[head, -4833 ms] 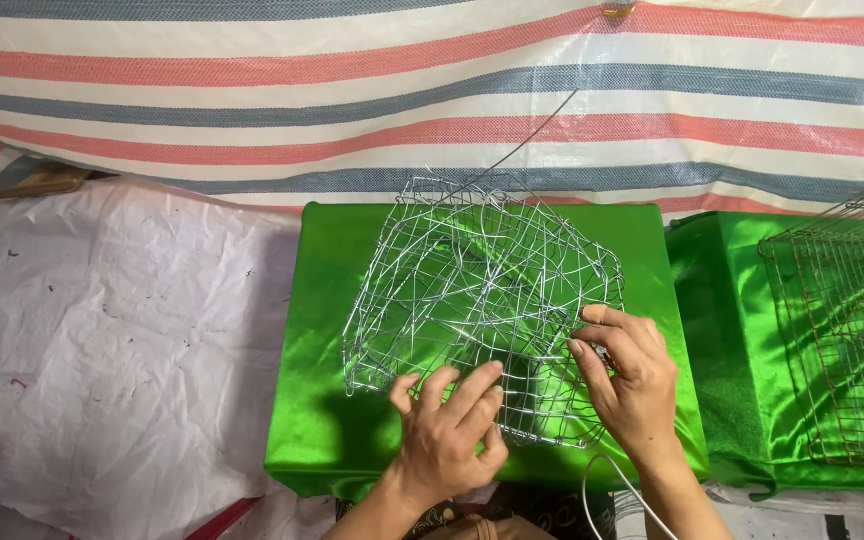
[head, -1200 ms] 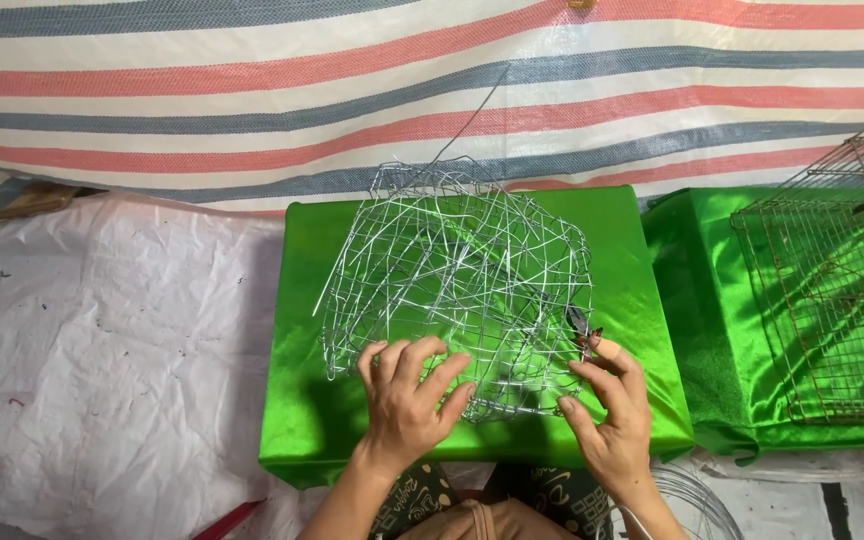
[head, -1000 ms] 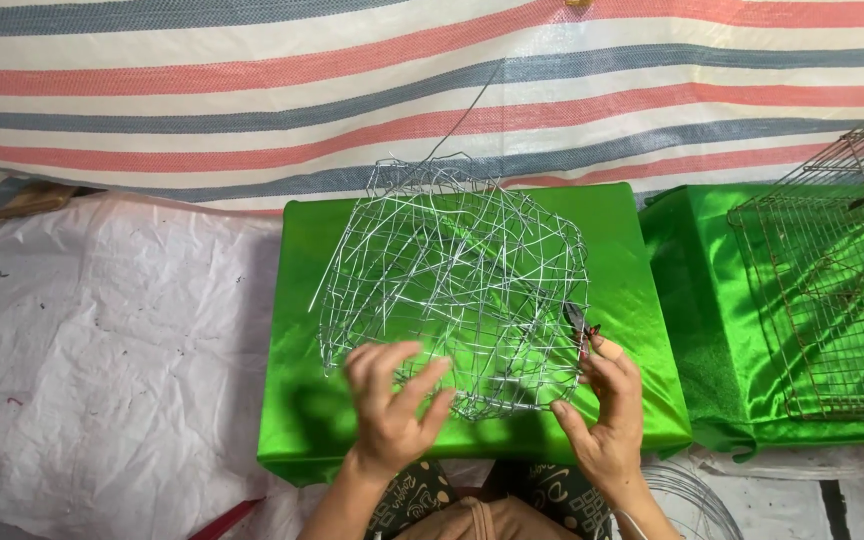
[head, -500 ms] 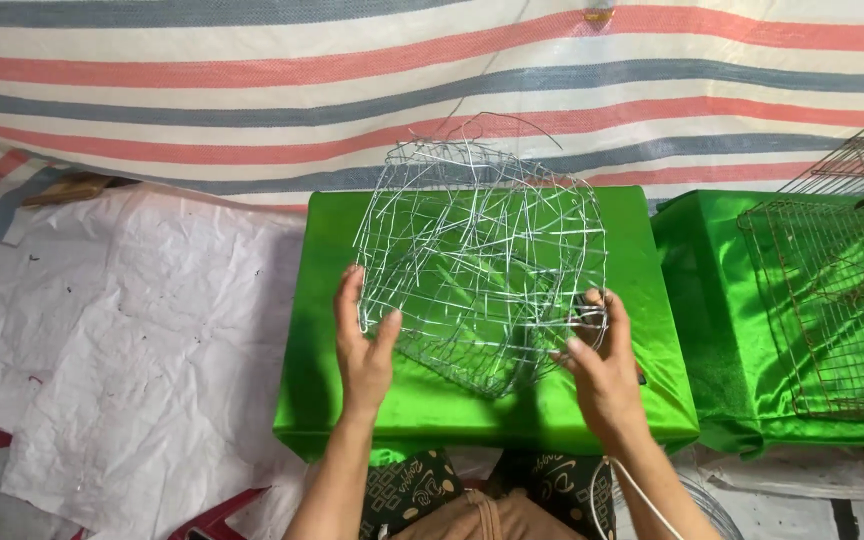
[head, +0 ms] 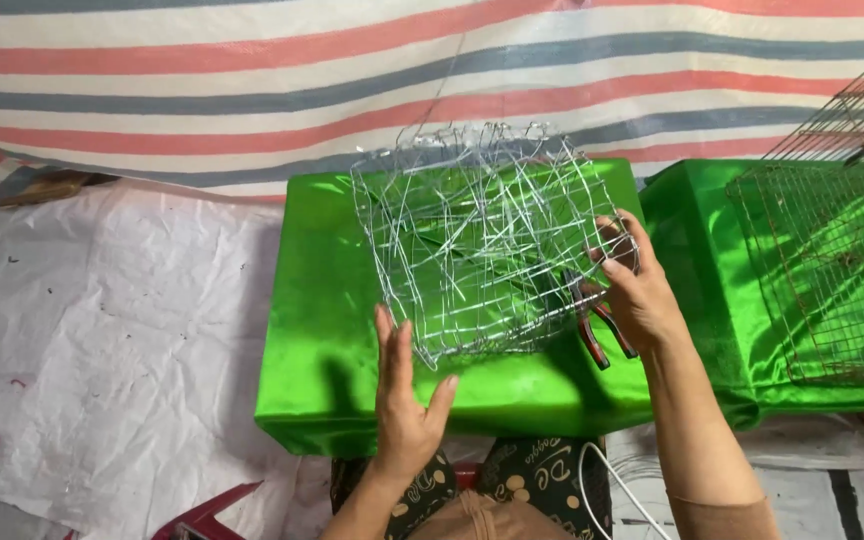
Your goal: Assembling a wire mesh cage using pliers to cut and bend wire components.
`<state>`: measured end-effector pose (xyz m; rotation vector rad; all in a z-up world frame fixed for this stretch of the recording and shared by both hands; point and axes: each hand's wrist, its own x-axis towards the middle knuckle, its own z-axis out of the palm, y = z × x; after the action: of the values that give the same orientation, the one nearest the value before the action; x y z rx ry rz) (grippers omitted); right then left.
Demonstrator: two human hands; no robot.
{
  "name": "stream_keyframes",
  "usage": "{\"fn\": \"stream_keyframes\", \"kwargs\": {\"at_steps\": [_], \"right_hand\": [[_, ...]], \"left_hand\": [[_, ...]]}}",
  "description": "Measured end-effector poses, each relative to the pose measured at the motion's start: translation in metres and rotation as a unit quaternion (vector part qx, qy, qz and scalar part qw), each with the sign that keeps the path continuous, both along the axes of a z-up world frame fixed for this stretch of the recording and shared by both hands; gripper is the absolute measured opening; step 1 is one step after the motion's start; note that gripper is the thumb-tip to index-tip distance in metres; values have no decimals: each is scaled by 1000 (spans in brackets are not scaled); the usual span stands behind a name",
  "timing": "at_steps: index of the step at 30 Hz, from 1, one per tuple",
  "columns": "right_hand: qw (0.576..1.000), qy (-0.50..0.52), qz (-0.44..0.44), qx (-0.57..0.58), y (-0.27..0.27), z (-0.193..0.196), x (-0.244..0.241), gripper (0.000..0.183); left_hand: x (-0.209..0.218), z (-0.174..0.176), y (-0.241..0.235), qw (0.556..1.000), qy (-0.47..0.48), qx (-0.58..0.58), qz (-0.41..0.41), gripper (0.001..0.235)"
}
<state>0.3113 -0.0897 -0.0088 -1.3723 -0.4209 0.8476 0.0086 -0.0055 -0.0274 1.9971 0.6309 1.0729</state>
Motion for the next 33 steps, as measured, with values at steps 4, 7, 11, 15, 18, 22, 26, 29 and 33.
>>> {"fn": "stream_keyframes", "kwargs": {"at_steps": [4, 7, 11, 15, 18, 22, 26, 29, 33], "right_hand": [[1000, 2, -13, 1, 4, 13, -6, 85], [999, 34, -36, 14, 7, 36, -11, 82], [995, -70, -21, 64, 5, 62, -9, 82], [976, -150, -35, 157, 0, 62, -9, 82], [980, -148, -46, 123, -5, 80, -33, 84], [986, -114, -33, 119, -4, 48, -46, 83], [995, -32, -30, 86, 9, 10, -56, 79], [998, -23, -44, 31, 14, -8, -57, 84], [997, -54, -51, 18, 14, -12, -59, 92]], "left_hand": [[7, 1, 11, 1000, -1, 21, 13, 101], [13, 14, 21, 999, -16, 23, 20, 88], [14, 31, 42, 998, -63, 24, -11, 81], [14, 43, 52, 989, -130, -2, -68, 77], [-2, 40, 45, 993, -116, -1, -39, 81], [-23, 40, 37, 995, -93, 30, -4, 78], [-32, 9, 38, 998, -30, 21, 51, 88], [-31, -3, 40, 997, 14, 44, 66, 97], [-28, -14, 43, 949, 144, 204, 190, 93]]}}
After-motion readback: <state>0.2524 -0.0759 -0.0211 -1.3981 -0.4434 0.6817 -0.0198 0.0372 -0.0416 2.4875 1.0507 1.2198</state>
